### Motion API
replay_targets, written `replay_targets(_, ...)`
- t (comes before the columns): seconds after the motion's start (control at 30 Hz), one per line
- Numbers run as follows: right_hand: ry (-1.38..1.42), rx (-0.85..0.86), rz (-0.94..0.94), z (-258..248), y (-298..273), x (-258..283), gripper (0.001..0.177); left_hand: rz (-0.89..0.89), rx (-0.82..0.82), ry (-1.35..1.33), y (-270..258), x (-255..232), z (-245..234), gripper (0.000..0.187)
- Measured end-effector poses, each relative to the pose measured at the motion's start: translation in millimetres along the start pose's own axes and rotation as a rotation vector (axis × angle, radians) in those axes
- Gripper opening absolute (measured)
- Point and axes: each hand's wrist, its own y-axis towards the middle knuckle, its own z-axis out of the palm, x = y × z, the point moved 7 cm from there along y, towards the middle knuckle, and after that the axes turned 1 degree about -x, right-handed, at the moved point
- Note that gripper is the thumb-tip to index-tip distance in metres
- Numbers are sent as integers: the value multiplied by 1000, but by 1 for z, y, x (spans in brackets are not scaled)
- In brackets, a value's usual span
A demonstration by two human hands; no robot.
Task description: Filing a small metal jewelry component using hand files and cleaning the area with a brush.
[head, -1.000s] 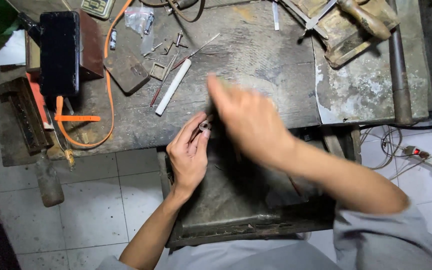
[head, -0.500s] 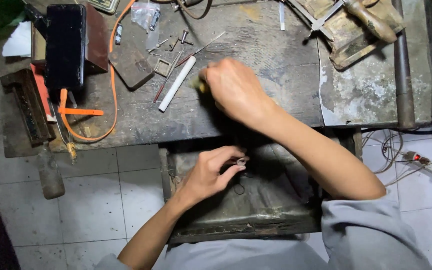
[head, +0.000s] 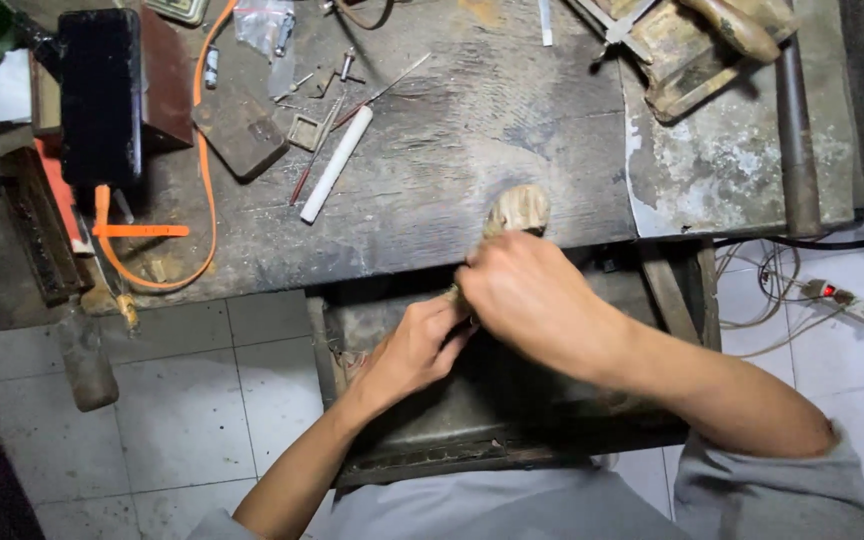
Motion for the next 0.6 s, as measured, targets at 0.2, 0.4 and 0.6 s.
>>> replay_targets(0.2,303,-104,3,-31,-44,-6,38,-292,-10,-90,4,7,8,20)
replay_targets(0.4,276,-467,324,-40,-113,-74,71,-501,-274,-608,2,-2,13,24)
replay_targets(0.6,243,-394,245,-8,-115,-38,66,-439,-510,-512,15,-19,3,22)
